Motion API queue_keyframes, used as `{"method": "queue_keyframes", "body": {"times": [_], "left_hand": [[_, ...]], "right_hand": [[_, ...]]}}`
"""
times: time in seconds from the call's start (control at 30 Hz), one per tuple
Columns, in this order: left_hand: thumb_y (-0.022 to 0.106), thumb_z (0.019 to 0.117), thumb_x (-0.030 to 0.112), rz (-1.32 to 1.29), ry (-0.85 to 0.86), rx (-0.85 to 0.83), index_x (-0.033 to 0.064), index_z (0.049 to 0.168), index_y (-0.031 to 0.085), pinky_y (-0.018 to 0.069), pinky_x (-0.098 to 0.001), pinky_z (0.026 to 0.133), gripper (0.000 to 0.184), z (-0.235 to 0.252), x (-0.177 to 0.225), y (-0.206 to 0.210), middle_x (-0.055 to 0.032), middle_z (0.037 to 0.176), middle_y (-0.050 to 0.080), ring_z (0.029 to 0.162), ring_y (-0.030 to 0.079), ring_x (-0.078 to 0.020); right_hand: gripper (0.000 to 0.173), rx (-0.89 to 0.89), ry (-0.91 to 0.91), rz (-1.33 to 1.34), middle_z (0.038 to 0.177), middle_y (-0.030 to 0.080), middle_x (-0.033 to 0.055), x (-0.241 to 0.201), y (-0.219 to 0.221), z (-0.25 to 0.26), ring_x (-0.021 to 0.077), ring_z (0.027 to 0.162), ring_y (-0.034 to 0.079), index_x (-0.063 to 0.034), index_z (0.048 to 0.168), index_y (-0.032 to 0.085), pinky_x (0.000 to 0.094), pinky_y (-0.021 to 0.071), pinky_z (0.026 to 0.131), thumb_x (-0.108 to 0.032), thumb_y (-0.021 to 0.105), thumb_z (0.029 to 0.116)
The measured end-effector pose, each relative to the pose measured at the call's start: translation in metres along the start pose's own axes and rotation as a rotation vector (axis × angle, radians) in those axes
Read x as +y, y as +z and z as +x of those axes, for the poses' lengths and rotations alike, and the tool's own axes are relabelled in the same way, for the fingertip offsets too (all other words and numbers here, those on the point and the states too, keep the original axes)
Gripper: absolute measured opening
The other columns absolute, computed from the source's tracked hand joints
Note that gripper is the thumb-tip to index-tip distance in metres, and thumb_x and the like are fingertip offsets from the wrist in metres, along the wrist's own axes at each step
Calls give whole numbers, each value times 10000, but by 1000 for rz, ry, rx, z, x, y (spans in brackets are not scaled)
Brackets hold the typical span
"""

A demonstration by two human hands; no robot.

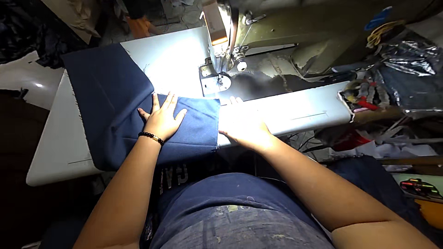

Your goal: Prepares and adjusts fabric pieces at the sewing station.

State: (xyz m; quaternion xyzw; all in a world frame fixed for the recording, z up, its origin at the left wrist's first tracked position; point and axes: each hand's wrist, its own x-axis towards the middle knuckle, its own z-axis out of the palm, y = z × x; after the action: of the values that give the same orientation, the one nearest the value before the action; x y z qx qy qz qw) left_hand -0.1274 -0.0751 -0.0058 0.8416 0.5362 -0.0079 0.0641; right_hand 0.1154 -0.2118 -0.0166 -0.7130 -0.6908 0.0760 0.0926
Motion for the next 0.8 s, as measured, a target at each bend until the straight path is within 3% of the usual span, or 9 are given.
{"method": "queue_keyframes", "body": {"times": [0.13, 0.2, 0.27, 0.33, 0.47, 0.57, 0.63, 0.7, 0.8], "left_hand": [[308, 1068, 594, 16, -24, -17, 263, 1661, 210, 74, -882, 1043, 687, -4, 7, -2, 81, 1731, 155, 1586, 21, -420], [300, 1063, 610, 28, -39, -32, 296, 1658, 215, 65, -889, 1039, 678, -6, 10, -1, 45, 1736, 142, 1581, 0, -444], [298, 1044, 659, 23, -52, -43, 380, 1647, 214, 54, -896, 1029, 669, -10, 15, -1, 18, 1742, 105, 1570, -24, -477], [285, 1027, 698, 12, -55, -34, 466, 1628, 199, 71, -897, 1021, 650, -17, 21, 1, 19, 1748, 54, 1562, -45, -498], [271, 1012, 726, -4, -63, -61, 510, 1618, 168, 71, -914, 1004, 651, -25, 41, 4, -20, 1749, -15, 1550, -78, -523], [227, 1014, 728, 59, -20, -117, 426, 1649, 121, 24, -924, 998, 711, -27, 69, -1, -138, 1738, 30, 1528, -36, -583], [211, 1033, 697, 102, 63, -102, 328, 1665, 151, -16, -915, 1017, 734, -28, 82, -9, -202, 1700, 194, 1525, 75, -586], [312, 1066, 590, 58, 156, 81, 166, 1538, 480, 18, -900, 1050, 656, -20, 70, -18, -230, 1512, 508, 1438, 367, -548], [367, 1031, 579, -6, 137, 294, -1, 1526, 427, 68, -867, 1083, 765, 14, 7, -24, -313, 1558, 409, 1468, 305, -566]], "right_hand": [[973, 6, -11, 24, 1681, 281, 161, 2, 1, -1, 328, 1570, 226, -21, 1602, 320, 628, 140, 1237, -742, 381, 952], [751, 127, -92, 138, 1613, 423, 125, 6, 4, -16, 327, 1531, 317, -80, 1547, 461, 646, 179, 1218, -611, 400, 1020], [430, 322, -215, 292, 1085, 706, 108, 7, 5, -39, 291, 1098, 644, -78, 1147, 740, 593, 453, 988, -408, 486, 1036], [398, 211, -297, 427, 734, 683, 35, 12, 5, -64, 172, 724, 666, -105, 896, 762, 419, 538, 693, -339, 478, 1049], [733, -614, 50, 519, 1269, 650, 263, 24, 7, -75, 397, 1229, 613, 3, 1417, 552, 599, 451, 1043, -608, 504, 1014], [697, -558, 109, 811, 1383, 588, 251, 21, 29, -72, 310, 1329, 544, 40, 1408, 538, 494, 404, 1134, -497, 647, 976], [382, -433, 21, 1010, 1101, 678, 138, 20, 33, -79, 121, 1056, 613, 62, 1103, 688, 315, 482, 959, -305, 655, 1002], [282, -487, -83, 1060, 793, 595, -24, 38, 22, -95, -11, 756, 533, -11, 808, 648, 215, 443, 711, -213, 628, 1004], [241, -664, 170, 966, 775, 623, -29, 109, 2, -157, 26, 739, 586, -25, 810, 621, 298, 510, 728, -227, 644, 939]]}}
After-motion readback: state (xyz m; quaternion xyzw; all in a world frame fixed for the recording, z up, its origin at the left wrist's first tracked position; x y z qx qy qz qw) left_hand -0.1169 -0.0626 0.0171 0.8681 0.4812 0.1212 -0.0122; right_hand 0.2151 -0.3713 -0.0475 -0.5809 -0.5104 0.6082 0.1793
